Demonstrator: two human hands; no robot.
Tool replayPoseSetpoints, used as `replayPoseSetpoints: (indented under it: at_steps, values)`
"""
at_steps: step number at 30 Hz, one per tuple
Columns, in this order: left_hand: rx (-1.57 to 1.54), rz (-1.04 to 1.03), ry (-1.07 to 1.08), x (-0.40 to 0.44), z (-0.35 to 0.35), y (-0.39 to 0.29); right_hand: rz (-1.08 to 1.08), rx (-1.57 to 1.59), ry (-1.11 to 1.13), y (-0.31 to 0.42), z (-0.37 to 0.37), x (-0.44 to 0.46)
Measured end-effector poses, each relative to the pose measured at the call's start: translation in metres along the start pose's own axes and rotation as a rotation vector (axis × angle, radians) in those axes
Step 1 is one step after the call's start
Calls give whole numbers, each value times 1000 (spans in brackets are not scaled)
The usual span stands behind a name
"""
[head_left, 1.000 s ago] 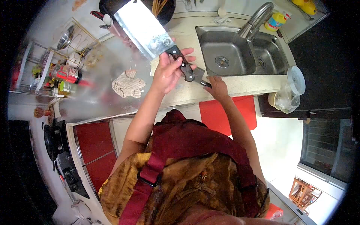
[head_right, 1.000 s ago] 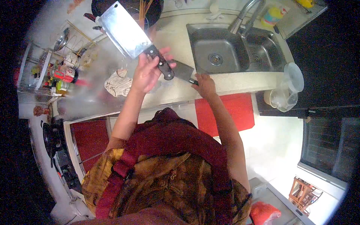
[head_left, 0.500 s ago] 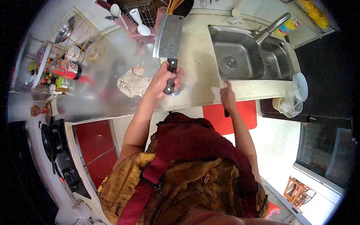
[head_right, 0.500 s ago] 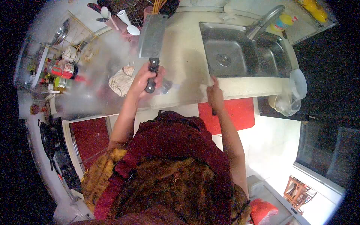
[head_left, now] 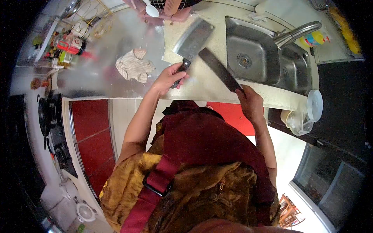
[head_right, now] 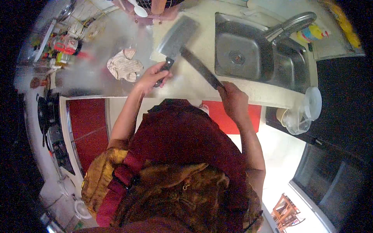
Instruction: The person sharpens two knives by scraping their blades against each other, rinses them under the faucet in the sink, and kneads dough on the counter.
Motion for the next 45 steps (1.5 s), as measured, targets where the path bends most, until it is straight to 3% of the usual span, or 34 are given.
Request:
replayPoseSetpoints:
  at_steps: [4,8,9,12,17,20,24,30,35,45]
  values:
    - [70,67,-30,15,-4,52,35,-160,183,-16,-13,2]
    - [135,60,-73,24,0,81,156,-202,182,-18,-25,9]
    - [180,32,-204,19,6,84,178,-217,185,-18,-28,11]
    - [710,-149,-427,18,25,92,219,-245,201,-19,-36,15]
    - [790,-203,-756,-13,3,65,236,-260,200,-14,-45,17]
    - [1126,-259,-848,-20,-6,61,264,-270,201,-9,-50,21]
    - [972,-342,-922,-29,-2,66,306,-266,220,0,-57,26]
    - [973,-466,-808,-38,4,76,291,-365,291,7,-70,30]
    - [940,-439,-792,-38,8,79,314,-392,442,4,-97,11]
    - [963,-473,-849,-34,8,75,212,-269,348,-2,-95,18]
Point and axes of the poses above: each hand's wrist, its own x-axis towards the middle knuckle, its own z-axis out of the back of the hand, y = z × x, the point moved 6 cm from there along x, towards the middle knuckle, and after that the axes turned 5 degrees about y, right-handed, at the moved point
